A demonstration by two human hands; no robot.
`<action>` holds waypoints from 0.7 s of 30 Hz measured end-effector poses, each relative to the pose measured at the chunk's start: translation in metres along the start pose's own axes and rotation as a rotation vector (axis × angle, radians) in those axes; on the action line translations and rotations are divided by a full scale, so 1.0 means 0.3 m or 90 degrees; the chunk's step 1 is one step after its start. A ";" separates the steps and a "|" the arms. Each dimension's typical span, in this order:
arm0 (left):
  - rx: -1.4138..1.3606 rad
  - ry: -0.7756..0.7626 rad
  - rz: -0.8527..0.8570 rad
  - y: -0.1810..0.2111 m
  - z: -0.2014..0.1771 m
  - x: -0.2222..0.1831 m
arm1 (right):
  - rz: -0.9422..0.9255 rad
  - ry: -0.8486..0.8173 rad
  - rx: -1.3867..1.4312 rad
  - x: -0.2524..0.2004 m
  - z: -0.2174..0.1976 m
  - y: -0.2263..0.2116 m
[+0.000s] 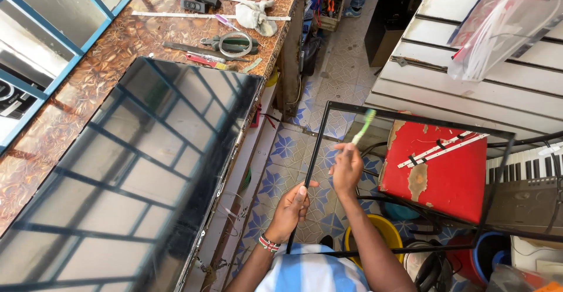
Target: Cleaning the plastic bezel frame of a television using a toothbrush at a repair station.
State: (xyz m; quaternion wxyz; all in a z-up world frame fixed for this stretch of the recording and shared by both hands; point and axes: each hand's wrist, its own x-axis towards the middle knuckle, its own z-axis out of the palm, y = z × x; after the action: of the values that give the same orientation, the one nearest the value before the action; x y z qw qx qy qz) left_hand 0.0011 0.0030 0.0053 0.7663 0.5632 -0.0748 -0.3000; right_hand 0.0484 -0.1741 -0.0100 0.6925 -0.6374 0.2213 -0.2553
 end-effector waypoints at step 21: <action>0.004 0.012 0.023 -0.052 -0.073 -0.008 | 0.049 0.110 -0.109 0.165 -0.266 0.099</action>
State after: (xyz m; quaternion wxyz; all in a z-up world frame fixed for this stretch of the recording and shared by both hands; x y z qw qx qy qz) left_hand 0.0031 0.0193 -0.0161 0.7706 0.5668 -0.0785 -0.2805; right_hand 0.0384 -0.2655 -0.0459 0.6232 -0.6610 0.3251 -0.2628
